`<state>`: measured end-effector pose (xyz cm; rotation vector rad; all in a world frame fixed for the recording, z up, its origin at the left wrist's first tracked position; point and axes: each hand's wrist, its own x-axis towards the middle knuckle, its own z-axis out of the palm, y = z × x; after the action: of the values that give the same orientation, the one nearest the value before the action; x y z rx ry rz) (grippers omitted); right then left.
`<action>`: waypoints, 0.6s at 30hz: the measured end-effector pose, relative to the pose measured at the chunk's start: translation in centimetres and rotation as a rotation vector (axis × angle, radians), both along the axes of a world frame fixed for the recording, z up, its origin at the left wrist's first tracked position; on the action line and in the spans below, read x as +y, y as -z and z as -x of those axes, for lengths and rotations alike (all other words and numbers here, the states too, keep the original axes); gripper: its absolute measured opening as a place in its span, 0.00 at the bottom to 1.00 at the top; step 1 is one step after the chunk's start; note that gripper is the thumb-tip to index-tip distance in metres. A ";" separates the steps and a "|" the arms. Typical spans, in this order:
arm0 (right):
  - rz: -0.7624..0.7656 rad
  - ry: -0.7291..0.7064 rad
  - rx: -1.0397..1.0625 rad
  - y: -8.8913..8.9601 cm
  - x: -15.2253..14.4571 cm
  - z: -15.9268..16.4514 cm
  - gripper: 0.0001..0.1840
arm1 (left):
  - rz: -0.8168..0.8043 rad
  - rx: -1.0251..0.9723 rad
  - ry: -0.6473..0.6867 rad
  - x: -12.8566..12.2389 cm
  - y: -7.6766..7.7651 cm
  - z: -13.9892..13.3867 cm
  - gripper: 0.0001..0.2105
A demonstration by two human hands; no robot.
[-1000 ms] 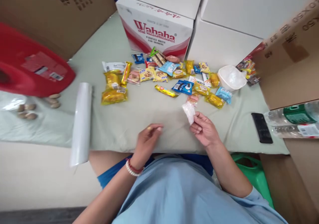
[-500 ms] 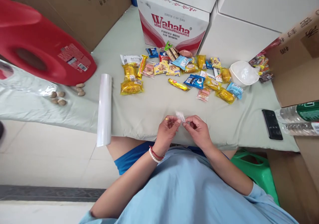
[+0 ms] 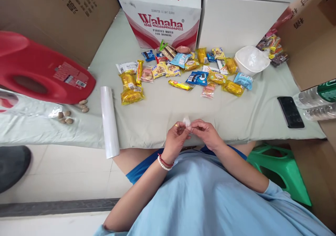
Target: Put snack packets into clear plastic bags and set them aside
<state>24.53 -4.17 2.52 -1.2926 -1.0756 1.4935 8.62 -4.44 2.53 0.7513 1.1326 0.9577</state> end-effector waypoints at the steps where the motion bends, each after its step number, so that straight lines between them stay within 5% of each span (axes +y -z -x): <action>1: 0.061 0.006 0.052 0.0 0.1 0.0 0.19 | 0.008 -0.011 -0.012 0.1 0.1 -0.1 0.24; 7: 0.267 0.091 0.226 0.2 1.2 -0.4 0.24 | 0.055 -0.006 -0.036 1.1 1.1 0.2 0.21; 12: 0.230 0.207 0.262 0.0 2.1 -1.1 0.24 | 0.086 -0.037 -0.121 1.4 0.9 0.4 0.23; 18: 0.057 0.087 0.173 0.1 1.7 -1.1 0.19 | 0.178 -0.240 -0.122 1.7 -0.4 0.8 0.27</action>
<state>25.63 -2.44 2.42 -1.2090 -0.8613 1.5487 7.81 -2.77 2.89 0.4150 1.0447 1.0054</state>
